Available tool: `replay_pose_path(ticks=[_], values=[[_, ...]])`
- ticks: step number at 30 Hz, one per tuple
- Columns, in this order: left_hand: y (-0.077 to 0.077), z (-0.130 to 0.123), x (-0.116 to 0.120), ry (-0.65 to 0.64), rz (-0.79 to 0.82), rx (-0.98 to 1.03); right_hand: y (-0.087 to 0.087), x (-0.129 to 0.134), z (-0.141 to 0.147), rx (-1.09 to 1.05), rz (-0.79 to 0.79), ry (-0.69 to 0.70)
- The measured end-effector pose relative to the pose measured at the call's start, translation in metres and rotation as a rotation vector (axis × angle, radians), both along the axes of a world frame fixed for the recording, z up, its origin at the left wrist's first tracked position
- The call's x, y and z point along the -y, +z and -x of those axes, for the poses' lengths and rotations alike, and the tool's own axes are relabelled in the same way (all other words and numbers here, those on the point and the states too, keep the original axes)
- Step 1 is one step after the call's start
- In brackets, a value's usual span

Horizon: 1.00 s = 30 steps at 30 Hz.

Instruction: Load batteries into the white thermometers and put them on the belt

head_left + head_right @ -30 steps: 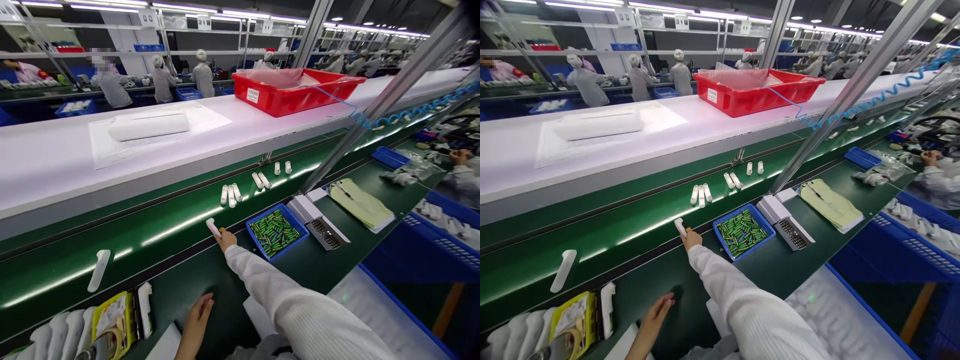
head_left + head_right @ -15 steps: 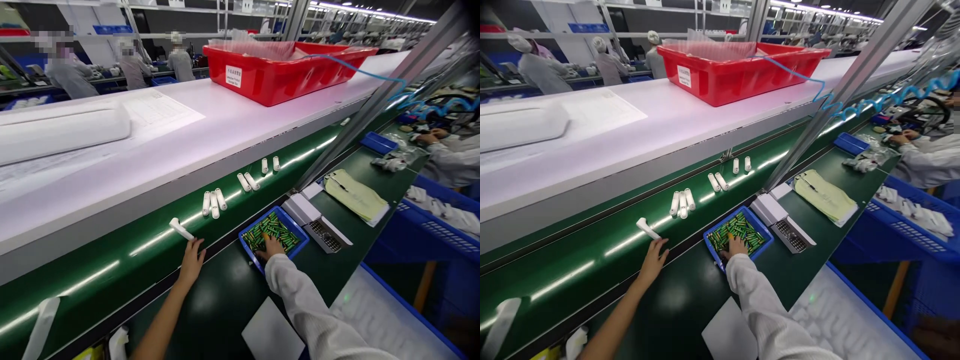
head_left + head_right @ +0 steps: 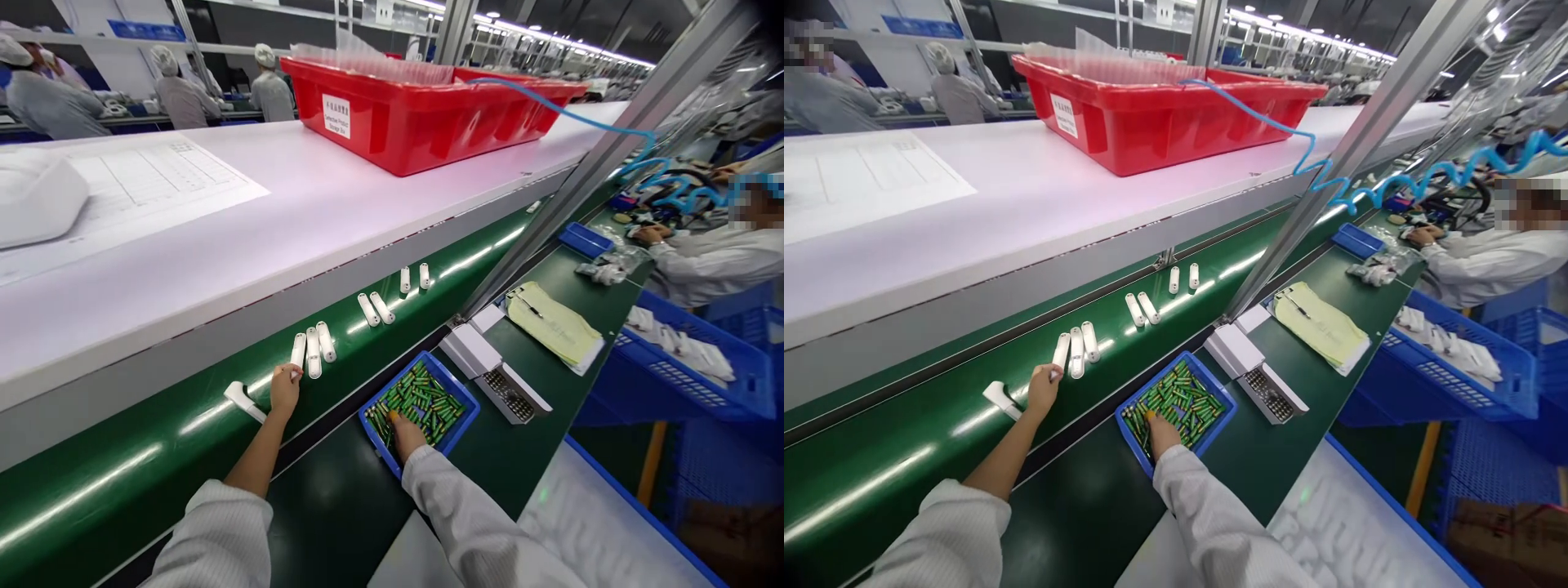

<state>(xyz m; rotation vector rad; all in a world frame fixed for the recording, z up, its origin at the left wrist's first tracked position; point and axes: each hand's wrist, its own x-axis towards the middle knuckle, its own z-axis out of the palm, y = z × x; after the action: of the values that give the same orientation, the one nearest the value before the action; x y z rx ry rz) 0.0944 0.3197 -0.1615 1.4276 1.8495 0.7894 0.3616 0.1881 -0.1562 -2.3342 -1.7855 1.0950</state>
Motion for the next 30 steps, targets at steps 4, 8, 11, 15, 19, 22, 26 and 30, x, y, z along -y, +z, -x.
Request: replay_pose_path(ticks=[4,8,11,15,19,22,26,30], values=[[0.03,0.02,0.058,0.114,-0.104,0.154,0.004,0.002,-0.009,-0.139,-0.102,-0.152],[0.076,0.041,0.134,0.326,-0.236,0.52,0.022,0.01,-0.017,-0.412,-0.205,-0.272],[0.116,0.045,0.181,0.551,-0.275,0.975,0.046,0.021,-0.014,-0.662,-0.251,-0.294],[0.169,0.03,0.223,0.734,-0.108,1.35,0.092,0.044,0.007,-0.908,-0.293,-0.243],[0.208,0.013,0.254,0.584,-0.009,1.575,0.14,0.078,0.046,-1.04,-0.293,-0.208],[0.228,0.01,0.277,0.445,-0.099,1.651,0.178,0.109,0.08,-1.106,-0.302,-0.163],[0.249,0.013,0.305,0.413,-0.205,1.64,0.226,0.155,0.117,-1.207,-0.332,0.012],[0.265,0.015,0.326,0.452,-0.278,1.582,0.256,0.193,0.141,-1.239,-0.359,0.161]])
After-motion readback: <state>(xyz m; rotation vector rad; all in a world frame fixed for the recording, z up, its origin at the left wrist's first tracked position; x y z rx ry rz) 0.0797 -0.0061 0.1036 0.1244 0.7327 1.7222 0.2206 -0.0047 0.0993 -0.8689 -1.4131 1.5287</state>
